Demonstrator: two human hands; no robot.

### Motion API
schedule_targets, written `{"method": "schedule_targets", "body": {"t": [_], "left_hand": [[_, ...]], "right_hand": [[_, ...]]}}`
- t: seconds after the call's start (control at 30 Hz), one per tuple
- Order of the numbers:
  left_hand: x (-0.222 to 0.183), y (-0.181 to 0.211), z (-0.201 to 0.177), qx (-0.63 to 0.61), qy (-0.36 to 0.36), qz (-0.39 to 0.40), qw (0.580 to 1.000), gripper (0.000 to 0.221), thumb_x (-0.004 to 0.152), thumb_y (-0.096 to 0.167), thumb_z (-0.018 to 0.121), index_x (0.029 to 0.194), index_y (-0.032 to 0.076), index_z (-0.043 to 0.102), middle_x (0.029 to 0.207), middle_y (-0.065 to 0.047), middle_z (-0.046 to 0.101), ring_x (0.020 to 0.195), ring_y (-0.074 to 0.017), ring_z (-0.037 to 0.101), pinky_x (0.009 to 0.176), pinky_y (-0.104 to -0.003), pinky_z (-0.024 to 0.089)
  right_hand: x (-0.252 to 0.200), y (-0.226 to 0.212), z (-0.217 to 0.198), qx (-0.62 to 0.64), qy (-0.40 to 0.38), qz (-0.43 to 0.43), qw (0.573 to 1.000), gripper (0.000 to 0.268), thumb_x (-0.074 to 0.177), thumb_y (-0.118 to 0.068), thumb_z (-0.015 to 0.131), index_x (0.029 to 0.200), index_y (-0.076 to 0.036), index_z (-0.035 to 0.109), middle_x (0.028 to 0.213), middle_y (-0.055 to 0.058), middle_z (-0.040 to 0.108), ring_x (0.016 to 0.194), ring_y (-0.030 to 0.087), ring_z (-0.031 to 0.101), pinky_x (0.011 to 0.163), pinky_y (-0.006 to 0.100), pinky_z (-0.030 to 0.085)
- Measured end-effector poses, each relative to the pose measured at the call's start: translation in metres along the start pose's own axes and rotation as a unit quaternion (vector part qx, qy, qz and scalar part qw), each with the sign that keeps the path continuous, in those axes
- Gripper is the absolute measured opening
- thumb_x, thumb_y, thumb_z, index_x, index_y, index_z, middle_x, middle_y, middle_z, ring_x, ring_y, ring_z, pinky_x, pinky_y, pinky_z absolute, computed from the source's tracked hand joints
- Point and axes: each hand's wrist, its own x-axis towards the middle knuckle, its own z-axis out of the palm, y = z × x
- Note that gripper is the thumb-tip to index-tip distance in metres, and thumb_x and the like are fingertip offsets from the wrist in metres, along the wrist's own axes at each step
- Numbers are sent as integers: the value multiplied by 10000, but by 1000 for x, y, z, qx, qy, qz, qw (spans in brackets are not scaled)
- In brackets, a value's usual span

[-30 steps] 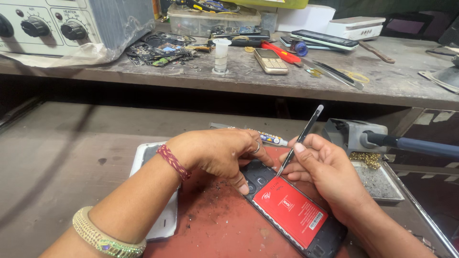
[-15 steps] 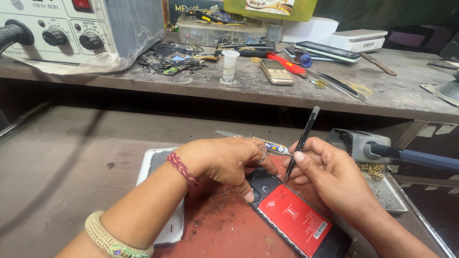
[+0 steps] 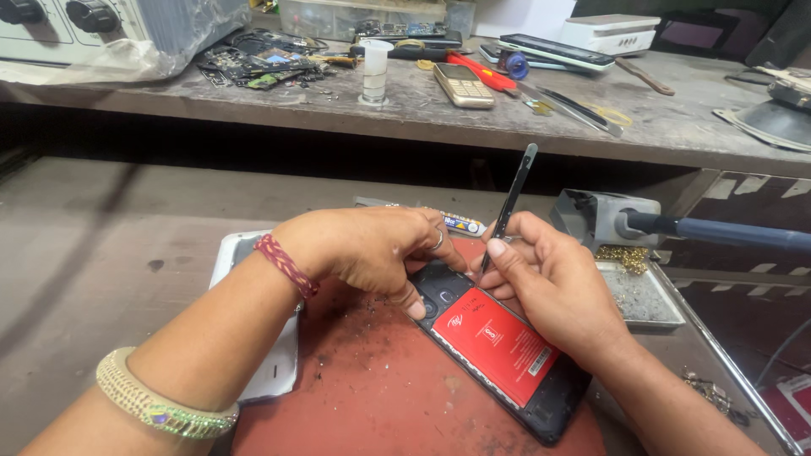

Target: The person removes the back cover of a smartphone and uses tweezers to carefully pry and lift the battery from the device's chassis. The back cover is set aside, and the battery is partially extracted while the phone remains on the workbench.

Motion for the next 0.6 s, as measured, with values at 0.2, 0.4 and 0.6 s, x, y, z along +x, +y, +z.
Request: {"method": "schedule_targets", "body": {"t": [0.2,0.4,0.6], "left_hand": [[-4,7,-2,19,2,2,1000,767,608,180,904,1334,230,660,1051,-48,611,988,-219,624,870,-339,523],[-2,6,0,-28,6,22,999,771,589,146,901,1319,228,666,1123,-28,621,1047,-205,641,925,-310,533],[0,2,2,-10,5,6,1000,787,599,151,900,1342,246,657,1124,-33,629,1033,-221,641,915,-320,532]], "right_hand": [[3,5,-2,105,-26,19,994,199,1009,-201,533,1053,-28,621,829,95,744,689,124,706,637,265,589],[2,8,-2,112,-3,43,993,194,1017,-208,517,1057,-46,617,834,105,748,654,118,668,600,267,561],[5,13,-5,117,-23,26,993,194,1028,-205,525,1033,-34,616,881,107,770,687,92,661,624,236,558]]}}
